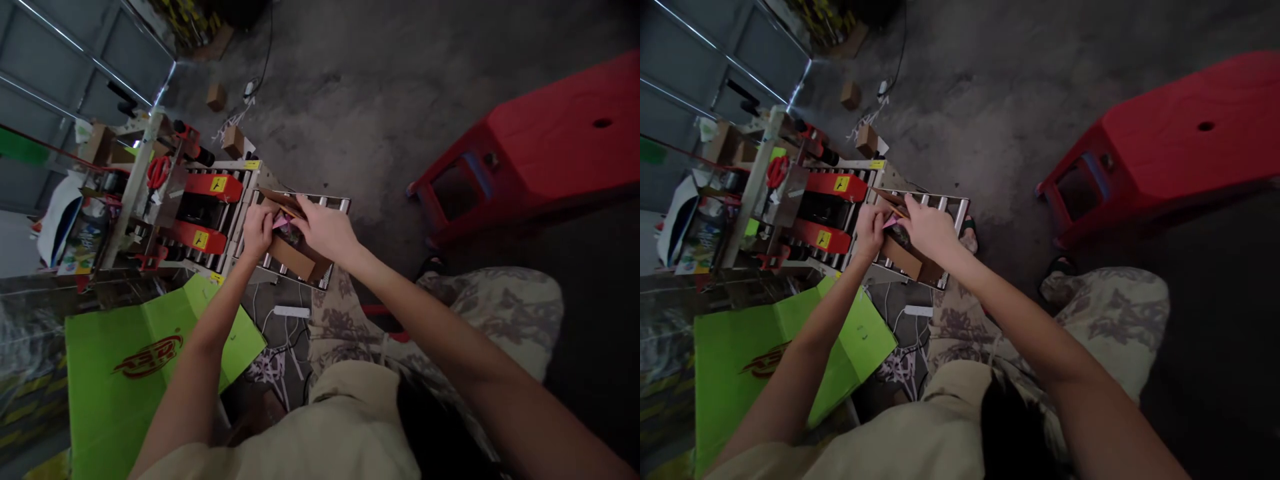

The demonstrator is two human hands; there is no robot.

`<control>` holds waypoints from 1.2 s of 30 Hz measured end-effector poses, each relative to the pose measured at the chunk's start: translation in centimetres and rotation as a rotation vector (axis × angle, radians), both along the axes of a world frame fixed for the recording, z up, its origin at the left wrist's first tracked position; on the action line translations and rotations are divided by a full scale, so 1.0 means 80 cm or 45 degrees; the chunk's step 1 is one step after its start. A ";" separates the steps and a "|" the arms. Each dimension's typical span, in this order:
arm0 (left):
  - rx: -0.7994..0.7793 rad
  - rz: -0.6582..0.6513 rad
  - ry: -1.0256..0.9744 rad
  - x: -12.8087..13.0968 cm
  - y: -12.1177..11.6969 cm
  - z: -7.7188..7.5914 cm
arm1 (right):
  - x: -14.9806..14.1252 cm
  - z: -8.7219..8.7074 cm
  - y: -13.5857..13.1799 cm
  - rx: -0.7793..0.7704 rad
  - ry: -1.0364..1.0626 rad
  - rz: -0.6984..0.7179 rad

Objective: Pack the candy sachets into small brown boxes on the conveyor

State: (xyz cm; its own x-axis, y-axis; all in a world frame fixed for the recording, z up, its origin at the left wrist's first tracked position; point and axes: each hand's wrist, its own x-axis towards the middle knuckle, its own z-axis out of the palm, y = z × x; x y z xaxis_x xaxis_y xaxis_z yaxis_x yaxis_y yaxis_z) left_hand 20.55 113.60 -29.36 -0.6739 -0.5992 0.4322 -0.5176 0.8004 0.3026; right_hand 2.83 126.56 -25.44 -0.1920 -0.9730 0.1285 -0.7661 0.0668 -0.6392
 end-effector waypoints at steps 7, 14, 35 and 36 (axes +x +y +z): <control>-0.016 -0.028 -0.378 -0.003 -0.013 -0.007 | 0.008 -0.003 0.000 0.005 0.076 0.056; 0.086 0.184 -0.222 -0.009 -0.025 -0.019 | 0.020 -0.008 0.008 -0.055 0.102 0.097; 0.278 0.189 -0.125 -0.029 -0.004 -0.016 | -0.016 -0.036 0.002 -0.051 -0.488 0.196; 0.242 0.300 -0.092 -0.028 -0.004 -0.019 | -0.009 -0.039 0.007 -0.077 -0.458 0.216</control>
State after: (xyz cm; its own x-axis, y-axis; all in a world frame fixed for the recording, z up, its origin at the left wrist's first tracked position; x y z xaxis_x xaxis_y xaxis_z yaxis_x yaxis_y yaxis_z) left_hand 18.28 113.31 -30.85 -0.5317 -0.8083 0.2529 -0.7080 0.5881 0.3910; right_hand 2.12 127.10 -28.56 -0.0723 -0.9875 0.1401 -0.4893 -0.0873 -0.8677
